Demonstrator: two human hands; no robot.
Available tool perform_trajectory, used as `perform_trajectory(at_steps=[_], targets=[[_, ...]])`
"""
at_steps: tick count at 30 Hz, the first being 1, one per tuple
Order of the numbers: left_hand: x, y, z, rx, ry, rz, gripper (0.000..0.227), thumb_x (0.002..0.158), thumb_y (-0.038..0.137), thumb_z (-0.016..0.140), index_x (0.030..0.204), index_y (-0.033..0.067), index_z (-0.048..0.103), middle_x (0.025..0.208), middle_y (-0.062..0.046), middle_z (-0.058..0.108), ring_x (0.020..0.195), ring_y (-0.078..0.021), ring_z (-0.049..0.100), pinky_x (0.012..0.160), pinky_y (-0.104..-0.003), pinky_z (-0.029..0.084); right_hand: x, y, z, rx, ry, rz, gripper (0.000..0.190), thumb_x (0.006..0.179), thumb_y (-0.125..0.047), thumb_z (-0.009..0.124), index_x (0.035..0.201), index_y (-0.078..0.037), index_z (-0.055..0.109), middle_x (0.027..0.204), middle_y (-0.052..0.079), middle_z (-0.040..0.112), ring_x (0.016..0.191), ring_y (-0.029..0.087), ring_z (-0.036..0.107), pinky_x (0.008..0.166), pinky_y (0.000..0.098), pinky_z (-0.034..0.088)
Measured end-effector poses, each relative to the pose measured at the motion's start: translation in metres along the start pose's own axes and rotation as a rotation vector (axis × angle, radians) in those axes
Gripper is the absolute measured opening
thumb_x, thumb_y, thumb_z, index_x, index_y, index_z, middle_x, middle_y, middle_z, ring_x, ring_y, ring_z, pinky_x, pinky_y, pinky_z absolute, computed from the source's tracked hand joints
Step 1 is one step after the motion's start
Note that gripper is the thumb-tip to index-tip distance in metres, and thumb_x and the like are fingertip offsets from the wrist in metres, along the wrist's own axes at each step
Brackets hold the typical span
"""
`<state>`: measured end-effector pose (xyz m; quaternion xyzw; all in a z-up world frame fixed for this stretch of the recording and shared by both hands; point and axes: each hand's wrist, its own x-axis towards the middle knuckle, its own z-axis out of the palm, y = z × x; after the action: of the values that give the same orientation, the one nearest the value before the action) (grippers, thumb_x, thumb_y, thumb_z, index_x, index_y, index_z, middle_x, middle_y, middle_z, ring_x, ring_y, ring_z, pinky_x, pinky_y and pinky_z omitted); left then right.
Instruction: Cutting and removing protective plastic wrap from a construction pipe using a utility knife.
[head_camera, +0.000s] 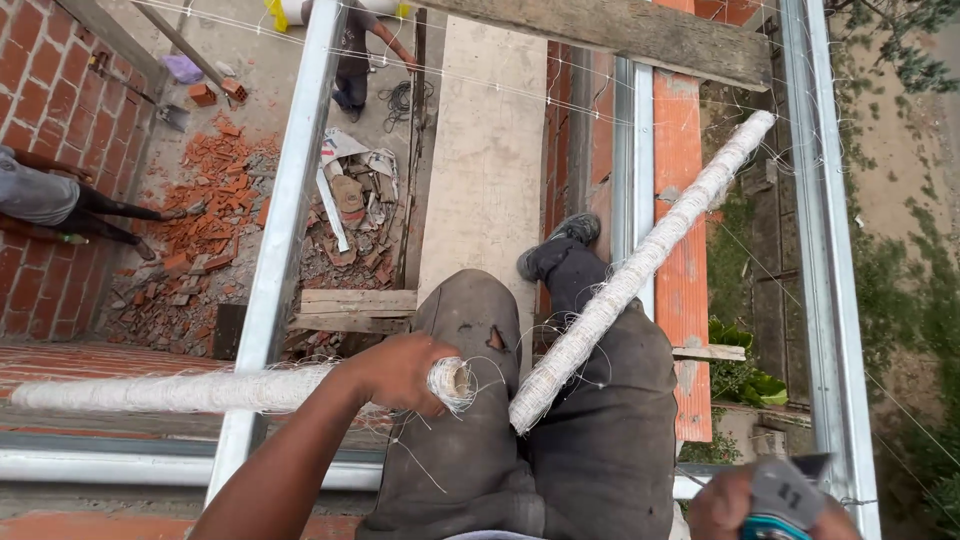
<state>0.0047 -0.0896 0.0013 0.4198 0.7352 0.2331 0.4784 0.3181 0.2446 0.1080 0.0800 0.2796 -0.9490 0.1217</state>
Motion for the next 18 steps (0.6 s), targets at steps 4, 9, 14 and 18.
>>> perform_trajectory(at_steps=[4,9,14,18], targets=[[-0.002,-0.009,0.013,-0.124,0.127,0.034,0.035,0.059,0.027,0.084,0.091,0.0179,0.074,0.073,-0.007,0.074,0.066,-0.0302,0.070,0.063,-0.040,0.052,-0.028,-0.059,0.003,-0.586,0.210,-0.225,0.025,0.089,-0.022,0.062,0.087,-0.001,0.050,0.072,0.010,0.044,0.058,0.021,0.041,0.053,0.0338,0.034],[-0.033,0.002,-0.002,-0.057,0.143,-0.042,0.049,0.064,0.024,0.084,0.111,0.0225,0.072,0.094,0.003,0.077,0.081,-0.0163,0.067,0.072,-0.032,0.050,-0.028,-0.051,-0.047,-0.525,0.373,-0.768,0.061,0.108,-0.056,0.073,0.145,-0.012,0.052,0.092,0.000,0.056,0.058,0.015,0.049,0.051,0.0360,0.040],[-0.088,-0.026,-0.020,-0.063,0.331,-0.139,0.063,0.060,0.018,0.083,0.120,0.0214,0.067,0.114,-0.005,0.075,0.100,-0.0208,0.069,0.087,-0.032,0.052,0.017,0.010,-0.096,-0.460,0.598,-0.258,0.054,0.103,-0.021,0.058,0.151,-0.001,0.046,0.105,0.021,0.055,0.054,0.034,0.050,0.048,0.0440,0.040],[-0.146,-0.051,-0.040,-0.188,0.714,-0.104,0.063,0.051,-0.006,0.070,0.111,0.0131,0.074,0.097,0.006,0.078,0.091,-0.0096,0.067,0.088,-0.025,0.051,-0.005,0.045,-0.245,-0.179,0.063,-0.084,0.058,0.112,-0.009,0.054,0.162,-0.012,0.024,0.135,0.034,0.057,0.080,0.043,0.066,0.066,0.0520,0.050]])
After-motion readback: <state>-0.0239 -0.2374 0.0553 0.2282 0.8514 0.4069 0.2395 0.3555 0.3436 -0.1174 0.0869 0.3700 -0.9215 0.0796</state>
